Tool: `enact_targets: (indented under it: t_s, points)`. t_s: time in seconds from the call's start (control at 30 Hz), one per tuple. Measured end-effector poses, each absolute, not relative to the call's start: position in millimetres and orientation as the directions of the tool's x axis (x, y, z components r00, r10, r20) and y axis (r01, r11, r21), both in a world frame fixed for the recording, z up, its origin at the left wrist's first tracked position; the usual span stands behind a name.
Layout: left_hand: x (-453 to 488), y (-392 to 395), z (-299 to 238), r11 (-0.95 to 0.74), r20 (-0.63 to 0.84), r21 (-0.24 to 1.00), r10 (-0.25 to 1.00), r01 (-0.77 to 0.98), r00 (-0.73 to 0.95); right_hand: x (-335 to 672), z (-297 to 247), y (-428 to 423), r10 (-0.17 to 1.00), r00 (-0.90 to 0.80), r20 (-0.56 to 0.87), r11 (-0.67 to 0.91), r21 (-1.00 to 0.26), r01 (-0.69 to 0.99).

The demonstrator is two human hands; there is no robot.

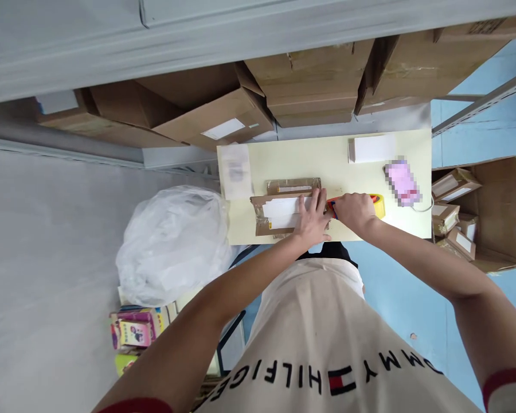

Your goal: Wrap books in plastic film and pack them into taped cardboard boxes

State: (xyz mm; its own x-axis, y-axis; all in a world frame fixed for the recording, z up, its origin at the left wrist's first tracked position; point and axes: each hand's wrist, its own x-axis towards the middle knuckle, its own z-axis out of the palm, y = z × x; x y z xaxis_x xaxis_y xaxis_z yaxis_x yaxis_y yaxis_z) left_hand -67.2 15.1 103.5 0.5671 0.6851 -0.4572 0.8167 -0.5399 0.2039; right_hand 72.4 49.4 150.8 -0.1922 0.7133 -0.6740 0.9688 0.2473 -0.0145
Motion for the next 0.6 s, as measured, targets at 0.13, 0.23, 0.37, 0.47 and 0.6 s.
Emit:
enact_targets:
  t_s: [0.13, 0.23, 0.37, 0.47, 0.6]
  points:
    - [-57, 19, 107, -0.523, -0.456, 0.186, 0.704, 0.832, 0.545, 60, 155, 49, 0.713, -0.204, -0.671, 0.259, -0.018, 0.966]
    - [-55, 20, 105, -0.528, -0.445, 0.184, 0.708, 0.829, 0.549, 57, 161, 48, 0.717, -0.186, -0.672, 0.243, -0.009, 0.97]
    - [-55, 19, 98, -0.531, -0.39, 0.218, 0.722, 0.819, 0.572, 53, 163, 42, 0.75, -0.155, -0.644, 0.218, 0.019, 0.976]
    - [-59, 18, 91, -0.526, -0.334, 0.239, 0.745, 0.816, 0.578, 49, 159, 36, 0.781, -0.135, -0.61, 0.191, 0.028, 0.981]
    - [-64, 19, 87, -0.511, -0.303, 0.258, 0.763, 0.82, 0.571, 42, 149, 34, 0.808, -0.11, -0.578, 0.151, 0.023, 0.988]
